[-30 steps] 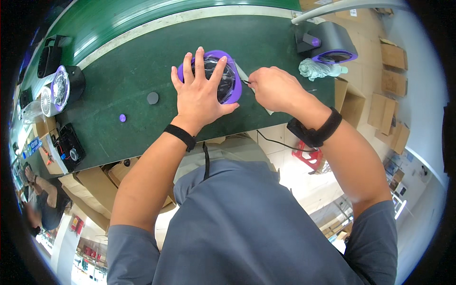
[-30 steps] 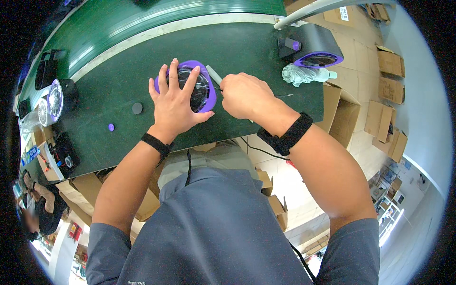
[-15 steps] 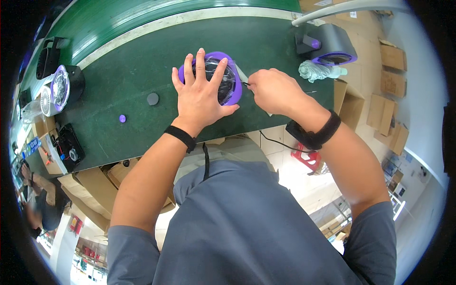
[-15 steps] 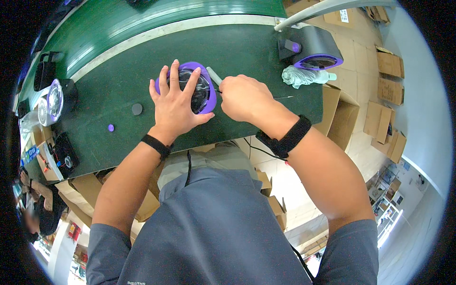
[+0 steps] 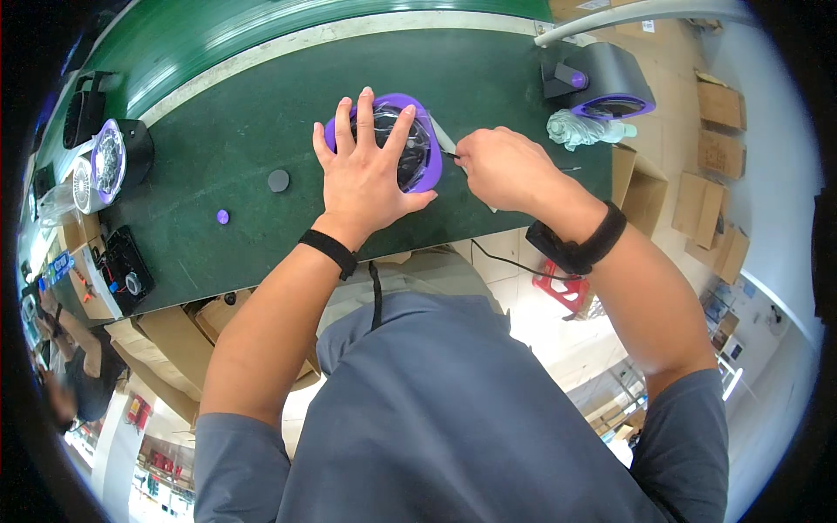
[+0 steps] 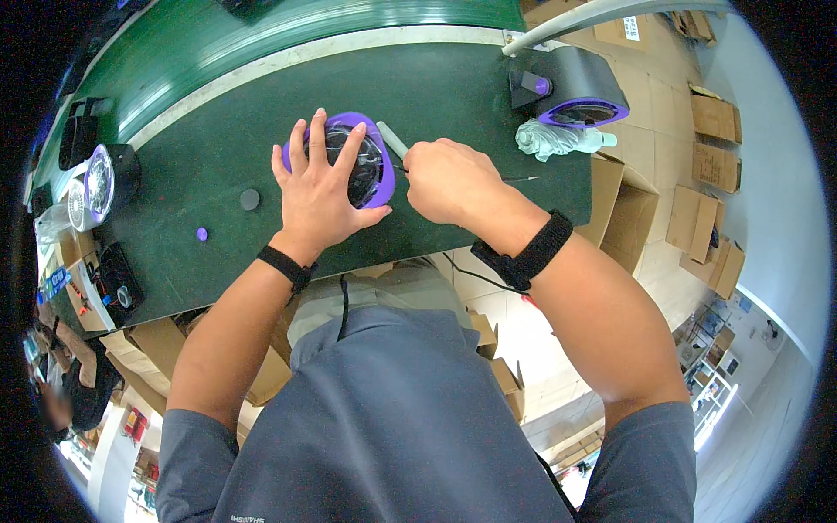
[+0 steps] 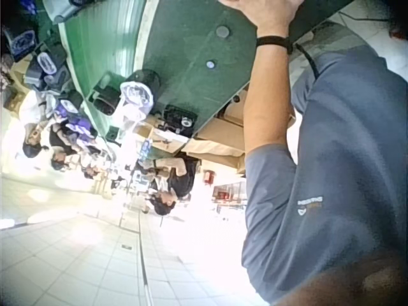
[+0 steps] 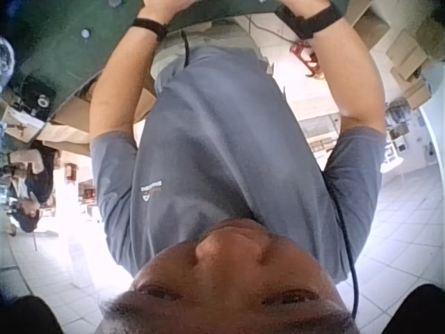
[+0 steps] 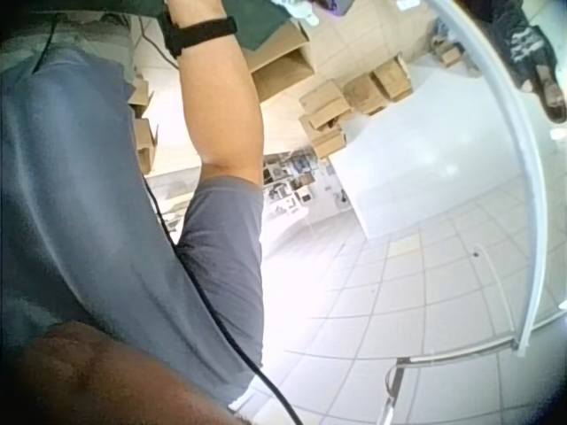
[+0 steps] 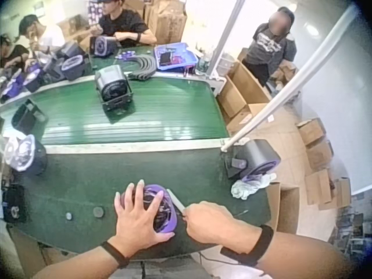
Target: The person uses a white plastic tool to press a black circular component into a purple plastic housing on a green workbench. The person holds the housing with their left hand and manipulates the tool with their right hand, working around the perimeter of the component. The person then lifts the housing to inspect the assembly.
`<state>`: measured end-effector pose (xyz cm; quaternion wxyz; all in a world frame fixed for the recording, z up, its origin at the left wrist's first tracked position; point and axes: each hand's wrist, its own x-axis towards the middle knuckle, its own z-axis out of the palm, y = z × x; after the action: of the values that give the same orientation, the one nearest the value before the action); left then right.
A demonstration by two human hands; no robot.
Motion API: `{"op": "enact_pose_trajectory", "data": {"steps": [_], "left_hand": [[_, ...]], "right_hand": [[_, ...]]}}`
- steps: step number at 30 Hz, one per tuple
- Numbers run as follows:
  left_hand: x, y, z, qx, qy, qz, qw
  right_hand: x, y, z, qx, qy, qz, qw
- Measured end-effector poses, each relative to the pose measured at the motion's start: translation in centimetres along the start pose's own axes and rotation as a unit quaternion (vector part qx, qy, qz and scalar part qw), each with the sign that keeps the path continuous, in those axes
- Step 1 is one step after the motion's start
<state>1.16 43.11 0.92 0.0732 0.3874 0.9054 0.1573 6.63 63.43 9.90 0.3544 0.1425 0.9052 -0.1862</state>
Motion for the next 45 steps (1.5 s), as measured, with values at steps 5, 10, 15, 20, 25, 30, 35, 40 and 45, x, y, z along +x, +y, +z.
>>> {"op": "enact_pose_trajectory", "data": {"steps": [5,10,15,20,25,30,35,40,45], "left_hand": [[0.03,0.01,-0.02,0.001,0.0,0.0,1.0],[0.02,0.03,0.01,0.002,-0.001,0.001,1.0],[0.0,0.0,-0.03,0.002,0.001,0.002,1.0],[-0.02,-0.02,-0.07,0.001,-0.001,0.001,1.0],[0.0,-0.07,0.05,-0.003,0.001,0.002,1.0],[0.0,-0.12,0.13,-0.004,0.004,0.002,1.0],[0.02,0.04,0.02,-0.007,0.004,0.0,1.0],[-0.08,-0.11,0.32,-0.002,0.012,0.005,1.0],[-0.03,-0.14,0.28,-0.003,0.012,0.006,1.0]], "right_hand": [[-0.07,-0.06,-0.06,0.001,0.004,-0.003,1.0],[-0.11,-0.08,-0.07,-0.001,-0.003,-0.014,1.0],[-0.37,-0.24,0.4,0.003,0.02,-0.016,1.0],[-0.1,0.01,-0.09,0.006,0.003,0.001,1.0],[0.06,-0.03,-0.02,0.001,0.0,0.002,1.0],[-0.05,-0.13,-0.24,0.004,-0.003,-0.004,1.0],[-0.16,-0.13,-0.01,-0.018,0.007,-0.008,1.0],[-0.38,-0.31,-0.34,-0.024,0.001,-0.021,0.999],[-0.29,-0.31,-0.23,-0.021,-0.001,-0.008,1.0]]}}
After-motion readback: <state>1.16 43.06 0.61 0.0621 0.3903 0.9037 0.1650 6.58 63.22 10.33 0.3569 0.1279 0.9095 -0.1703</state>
